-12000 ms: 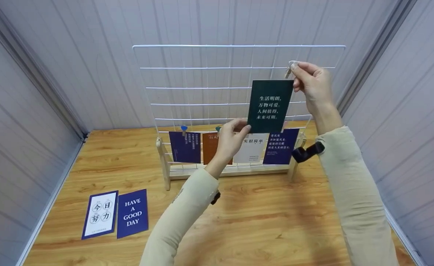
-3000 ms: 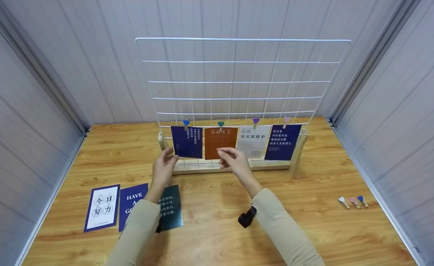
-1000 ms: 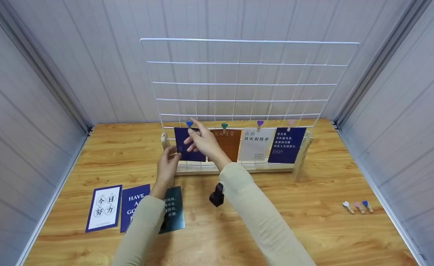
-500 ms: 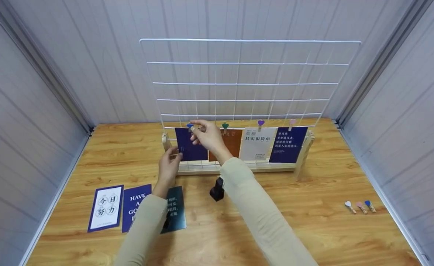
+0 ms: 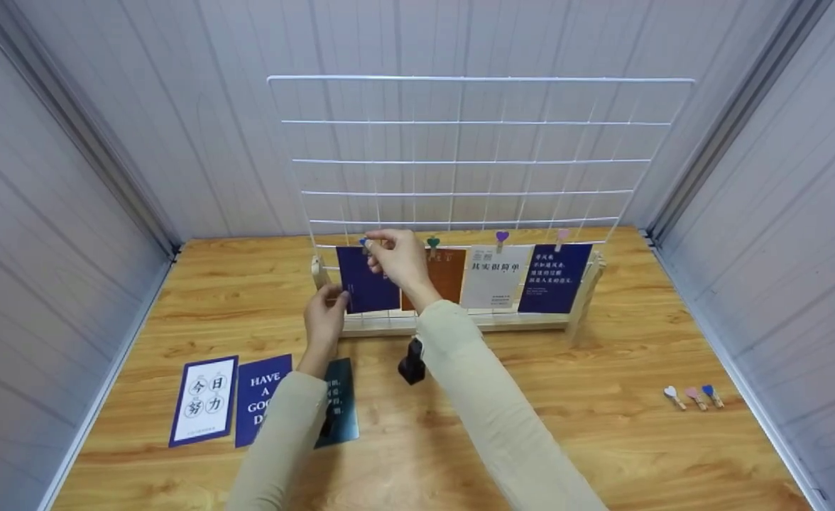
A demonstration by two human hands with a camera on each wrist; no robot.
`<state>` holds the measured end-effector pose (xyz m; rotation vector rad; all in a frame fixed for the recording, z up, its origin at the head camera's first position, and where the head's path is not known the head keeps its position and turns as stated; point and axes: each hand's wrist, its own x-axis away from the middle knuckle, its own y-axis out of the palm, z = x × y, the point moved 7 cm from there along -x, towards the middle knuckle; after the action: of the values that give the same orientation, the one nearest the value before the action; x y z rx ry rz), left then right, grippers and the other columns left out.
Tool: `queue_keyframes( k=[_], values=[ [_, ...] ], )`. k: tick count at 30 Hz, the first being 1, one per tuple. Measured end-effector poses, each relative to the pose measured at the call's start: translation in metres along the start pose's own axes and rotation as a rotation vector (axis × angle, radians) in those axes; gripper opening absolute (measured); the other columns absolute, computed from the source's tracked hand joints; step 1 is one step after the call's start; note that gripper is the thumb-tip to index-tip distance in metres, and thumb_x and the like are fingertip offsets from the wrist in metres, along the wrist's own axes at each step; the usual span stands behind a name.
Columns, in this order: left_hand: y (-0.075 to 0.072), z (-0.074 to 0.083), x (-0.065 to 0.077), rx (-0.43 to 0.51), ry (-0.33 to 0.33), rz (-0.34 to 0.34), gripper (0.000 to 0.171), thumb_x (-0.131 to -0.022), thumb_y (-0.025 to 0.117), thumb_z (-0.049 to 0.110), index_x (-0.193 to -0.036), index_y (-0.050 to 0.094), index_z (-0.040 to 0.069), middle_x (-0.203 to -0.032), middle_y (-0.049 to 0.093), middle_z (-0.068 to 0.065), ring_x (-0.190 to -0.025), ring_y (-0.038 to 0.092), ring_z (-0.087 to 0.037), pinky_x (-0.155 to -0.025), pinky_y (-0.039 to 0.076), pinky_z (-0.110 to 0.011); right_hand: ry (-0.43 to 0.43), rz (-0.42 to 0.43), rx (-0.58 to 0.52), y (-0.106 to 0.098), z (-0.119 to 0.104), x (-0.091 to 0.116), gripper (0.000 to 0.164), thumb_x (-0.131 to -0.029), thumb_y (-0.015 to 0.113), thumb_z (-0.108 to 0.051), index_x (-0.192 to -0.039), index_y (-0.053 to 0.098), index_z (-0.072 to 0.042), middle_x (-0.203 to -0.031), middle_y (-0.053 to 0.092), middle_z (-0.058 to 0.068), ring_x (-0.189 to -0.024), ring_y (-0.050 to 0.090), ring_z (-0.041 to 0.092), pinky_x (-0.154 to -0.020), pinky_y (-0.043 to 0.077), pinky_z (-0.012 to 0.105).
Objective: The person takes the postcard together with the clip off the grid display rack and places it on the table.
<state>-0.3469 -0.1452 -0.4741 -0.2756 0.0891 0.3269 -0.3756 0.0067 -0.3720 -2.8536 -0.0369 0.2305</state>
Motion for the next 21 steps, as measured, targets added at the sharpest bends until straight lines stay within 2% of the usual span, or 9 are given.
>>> queue_keyframes(
  k=[7, 11, 14, 21],
  values=[
    [-0.0022, -0.0001, -0.001, -0.016, -0.01, 0.028, 0.013, -0.085, 0.056, 0.005, -0.093, 0.061, -0.003, -0.091, 0.058, -0.015, -0.087, 0.052, -0.025, -0.077, 0.04, -0.034, -0.022, 0.019, 0.084, -0.0007, -0.0025, -0.0006, 0.017, -0.085, 0.059, -0.011, -0.099, 0.067, -0.006, -0.066, 0.063, 0.01, -0.054, 0.06, 0.02, -0.042, 0.044, 0.021],
    [-0.0035, 0.0013, -0.0013, -0.029, 0.006, 0.031, 0.012, -0.085, 0.057, 0.005, -0.092, 0.061, -0.004, -0.09, 0.058, -0.015, -0.086, 0.052, -0.026, -0.077, 0.041, -0.034, -0.038, 0.039, 0.132, -0.0012, -0.0047, -0.0003, 0.016, -0.085, 0.059, -0.013, -0.097, 0.068, -0.008, -0.066, 0.064, 0.009, -0.057, 0.061, 0.022, -0.042, 0.044, 0.022],
    [-0.0038, 0.0008, -0.0008, -0.034, 0.003, 0.024, 0.013, -0.085, 0.057, 0.006, -0.093, 0.061, -0.003, -0.09, 0.058, -0.015, -0.086, 0.052, -0.025, -0.076, 0.041, -0.033, -0.053, 0.065, 0.166, -0.0017, -0.0062, -0.0003, 0.015, -0.085, 0.059, -0.014, -0.096, 0.068, -0.009, -0.066, 0.064, 0.007, -0.056, 0.061, 0.02, -0.042, 0.044, 0.022],
    [-0.0036, -0.0028, 0.0016, 0.021, -0.042, -0.015, 0.014, -0.087, 0.054, 0.006, -0.097, 0.06, -0.003, -0.093, 0.056, -0.014, -0.088, 0.05, -0.023, -0.075, 0.041, -0.032, -0.104, 0.108, 0.198, -0.0019, -0.0084, -0.0007, 0.015, -0.084, 0.059, -0.015, -0.094, 0.069, -0.008, -0.06, 0.062, 0.002, -0.051, 0.059, 0.013, -0.045, 0.044, 0.021]
  ],
)
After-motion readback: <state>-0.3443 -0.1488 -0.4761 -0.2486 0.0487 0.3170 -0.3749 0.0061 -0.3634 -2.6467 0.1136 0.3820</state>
